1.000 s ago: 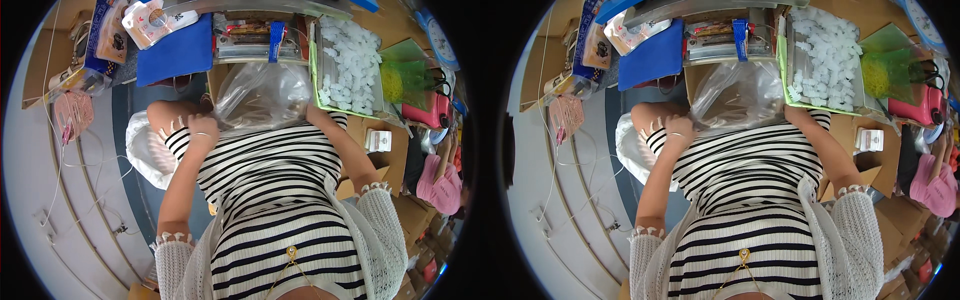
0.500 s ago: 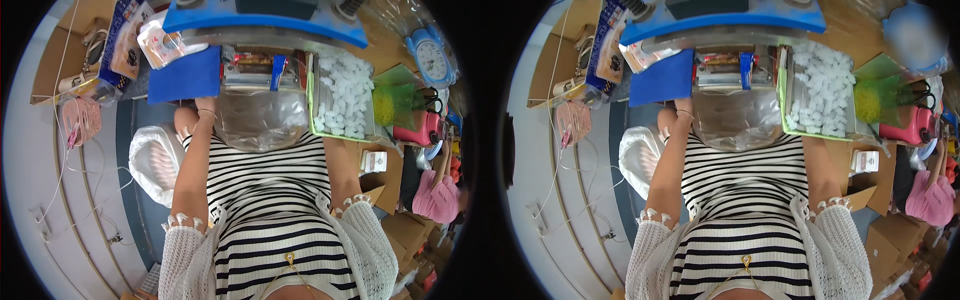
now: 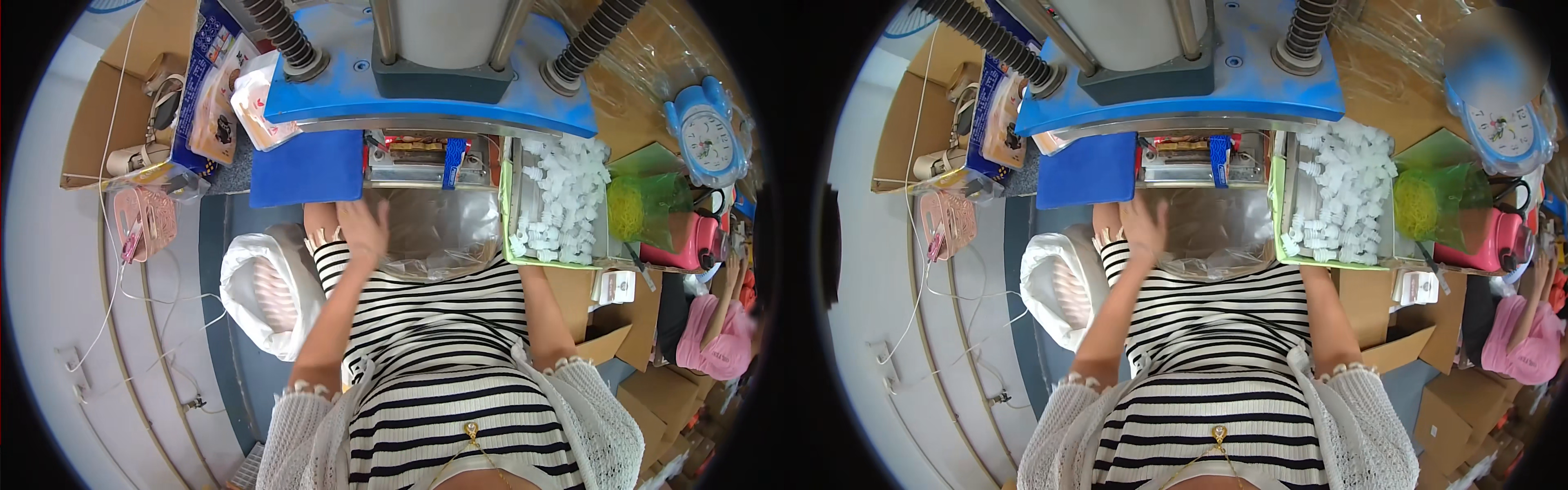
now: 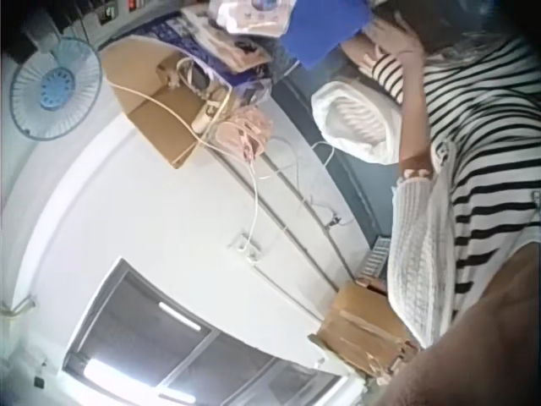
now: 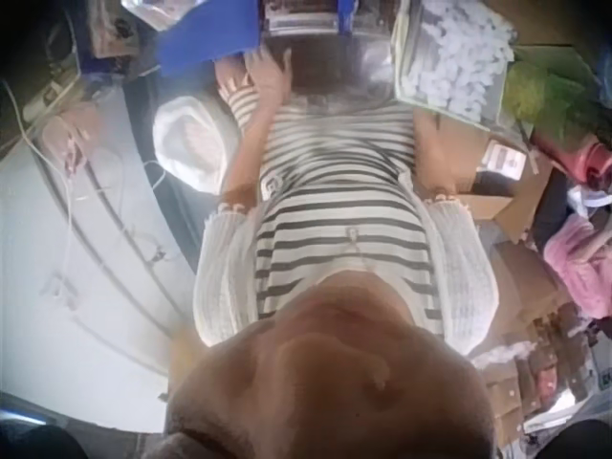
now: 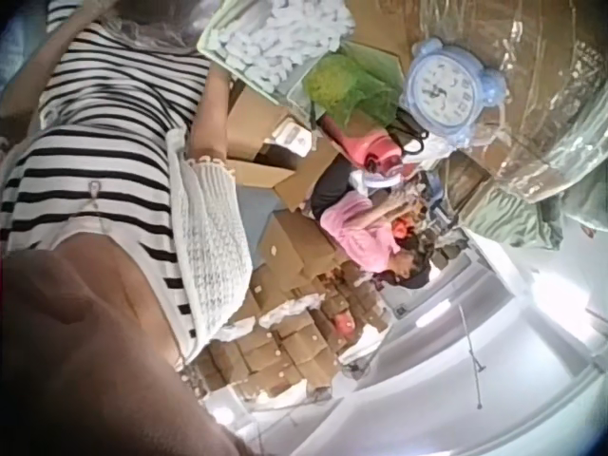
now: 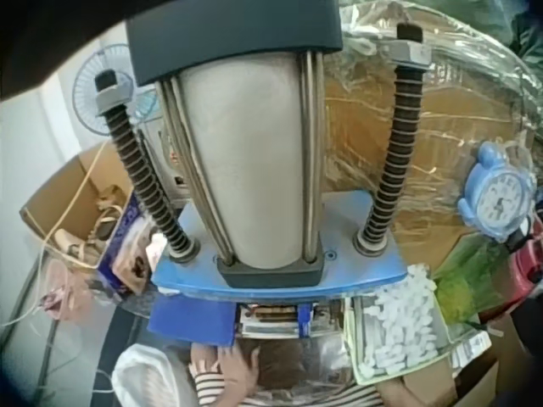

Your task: Sealing plastic packets using a heat-sealing machine and organizing them into cardboard boxes.

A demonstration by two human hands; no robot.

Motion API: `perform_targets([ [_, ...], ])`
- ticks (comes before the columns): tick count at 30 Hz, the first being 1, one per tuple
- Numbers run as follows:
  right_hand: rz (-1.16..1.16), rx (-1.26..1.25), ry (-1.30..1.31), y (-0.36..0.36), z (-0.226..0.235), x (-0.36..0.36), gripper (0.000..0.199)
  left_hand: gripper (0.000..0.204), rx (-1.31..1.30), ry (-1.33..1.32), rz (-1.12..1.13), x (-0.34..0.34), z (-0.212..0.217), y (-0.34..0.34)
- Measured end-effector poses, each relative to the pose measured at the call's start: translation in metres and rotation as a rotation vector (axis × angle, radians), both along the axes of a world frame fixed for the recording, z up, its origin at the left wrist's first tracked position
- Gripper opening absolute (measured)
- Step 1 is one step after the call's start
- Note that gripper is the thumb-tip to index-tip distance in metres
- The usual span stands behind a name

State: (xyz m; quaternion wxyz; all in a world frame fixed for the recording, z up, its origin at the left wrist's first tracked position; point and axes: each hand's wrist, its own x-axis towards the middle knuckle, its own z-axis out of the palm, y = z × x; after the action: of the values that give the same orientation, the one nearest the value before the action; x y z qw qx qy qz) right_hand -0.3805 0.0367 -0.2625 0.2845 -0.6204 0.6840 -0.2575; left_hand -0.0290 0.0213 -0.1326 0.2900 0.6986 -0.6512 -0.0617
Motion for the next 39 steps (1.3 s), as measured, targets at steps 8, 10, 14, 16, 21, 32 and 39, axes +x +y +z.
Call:
perform_targets([
  [8, 0.72, -0.317, 0.744, -0.015, 0.099, 0.156, 0.055, 0.06, 0.931, -0.992, -0.62, -0.034, -0.09, -0.005],
  [10, 0.717, -0.329, 0.818, -0.021, 0.071, 0.163, 0.054, 0.061, 0.89, -0.884, -0.506, -0.022, -0.105, -0.021],
  [14, 0.826, -0.102, 1.029, -0.025, 0.053, 0.161, 0.048, 0.062, 0.94, -0.896, -0.566, -0.016, -0.091, -0.017],
  [16, 1.064, 0.362, 1.112, -0.031, 0.066, 0.155, 0.044, 0.062, 0.972, -0.957, -0.648, -0.022, -0.068, -0.02],
  [21, 0.729, -0.49, 0.343, 0.009, 0.157, 0.161, 0.026, 0.044, 0.61, -0.372, -0.613, -0.031, -0.009, 0.026],
  [32, 0.257, -0.585, 0.653, -0.058, 0.262, 0.055, 0.024, 0.029, -0.031, 0.692, 0.168, 0.049, 0.047, 0.191],
  [39, 0.332, -0.406, 0.639, -0.07, 0.241, 0.055, 0.024, 0.027, -0.006, 0.72, 0.705, 0.167, -0.035, 0.284],
])
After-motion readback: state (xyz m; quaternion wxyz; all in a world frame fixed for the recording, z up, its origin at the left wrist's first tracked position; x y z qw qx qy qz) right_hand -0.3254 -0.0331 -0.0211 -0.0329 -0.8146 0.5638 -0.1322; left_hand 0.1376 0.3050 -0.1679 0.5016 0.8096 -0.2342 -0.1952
